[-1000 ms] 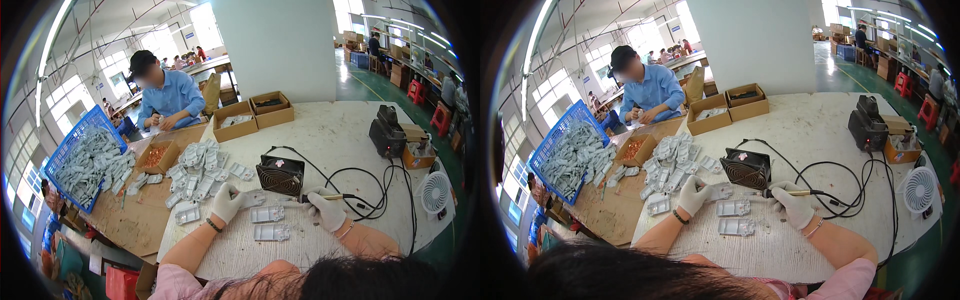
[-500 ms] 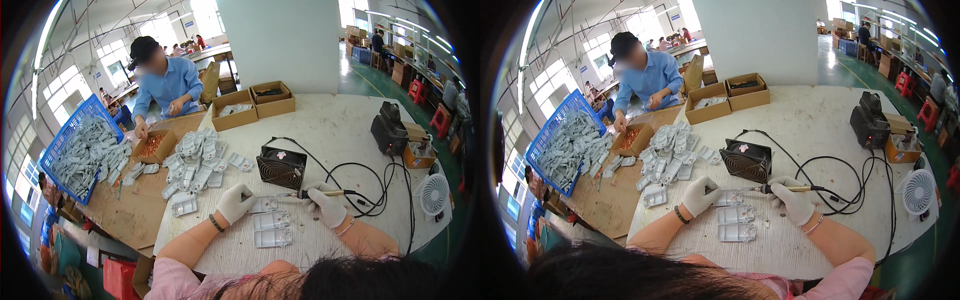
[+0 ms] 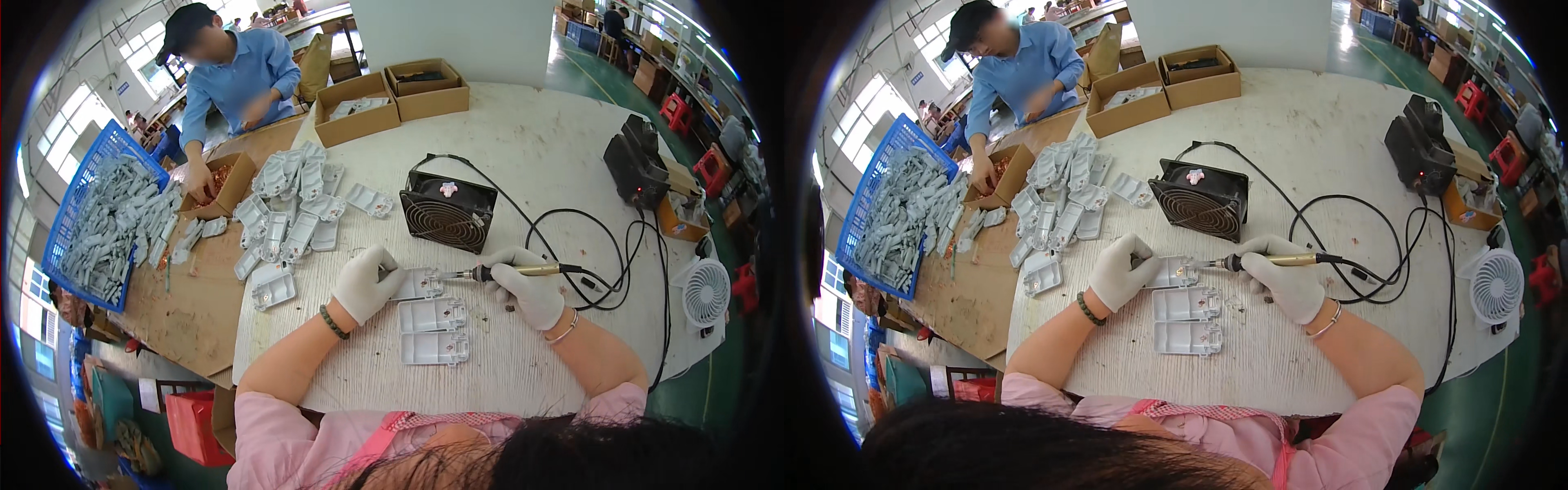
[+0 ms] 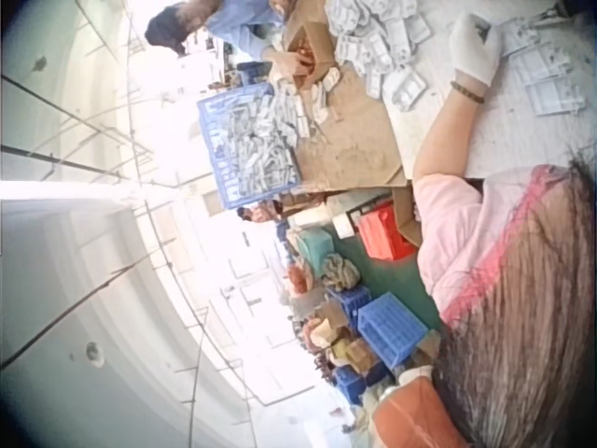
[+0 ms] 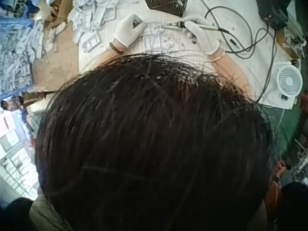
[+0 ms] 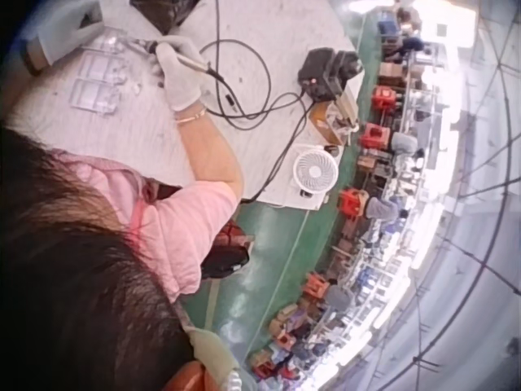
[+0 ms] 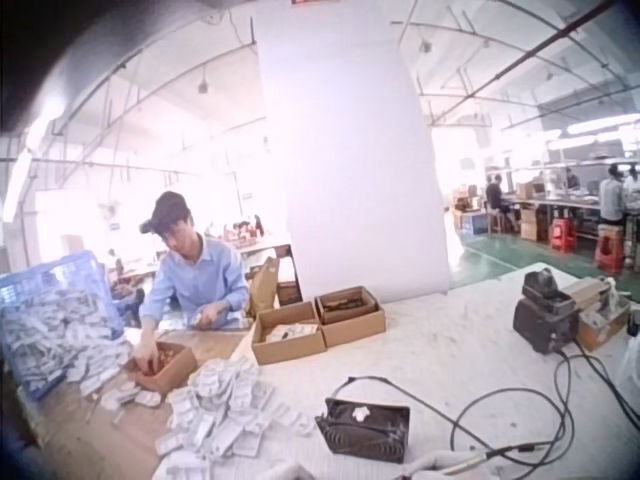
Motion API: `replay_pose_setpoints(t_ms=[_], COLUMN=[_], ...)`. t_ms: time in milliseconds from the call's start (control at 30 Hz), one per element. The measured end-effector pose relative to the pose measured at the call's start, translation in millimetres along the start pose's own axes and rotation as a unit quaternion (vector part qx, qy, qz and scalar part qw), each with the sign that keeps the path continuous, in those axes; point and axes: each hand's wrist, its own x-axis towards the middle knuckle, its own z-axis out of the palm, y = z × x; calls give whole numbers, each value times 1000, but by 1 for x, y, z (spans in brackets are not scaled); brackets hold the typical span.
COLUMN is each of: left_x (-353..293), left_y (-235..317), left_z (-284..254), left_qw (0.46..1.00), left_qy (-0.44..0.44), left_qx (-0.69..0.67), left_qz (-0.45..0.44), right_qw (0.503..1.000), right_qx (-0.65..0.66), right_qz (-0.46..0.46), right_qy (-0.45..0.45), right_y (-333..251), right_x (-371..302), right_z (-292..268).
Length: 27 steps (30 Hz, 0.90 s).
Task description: The person solders metal components inside plastic housings using a soldering iron, picking up and positioning each housing by hand.
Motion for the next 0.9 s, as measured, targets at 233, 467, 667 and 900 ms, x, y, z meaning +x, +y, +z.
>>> replay_pose_setpoints(t_ms=[233,467,667,900], left_x=[-1,-1,0,-1], left_y=[4,3,5,3], left_z=[-1,-1,-2,-1], left_qw=[1000,1000,1000,1000], left_qy=[-11,-13,-17,-13], left_qx=[2,0,10,15], left_qz=[-16,-15,-22,-5], right_qw=[999,999,998,999], right_qx=[-33,-48,-49,-48], right_qz=[12,13,26,4], right_qy=[-23,-23,-12,-16], right_y=[-5,-6,-6,-4], right_x=[-3,-4,-4,-3], right_z=[3,4,6,3])
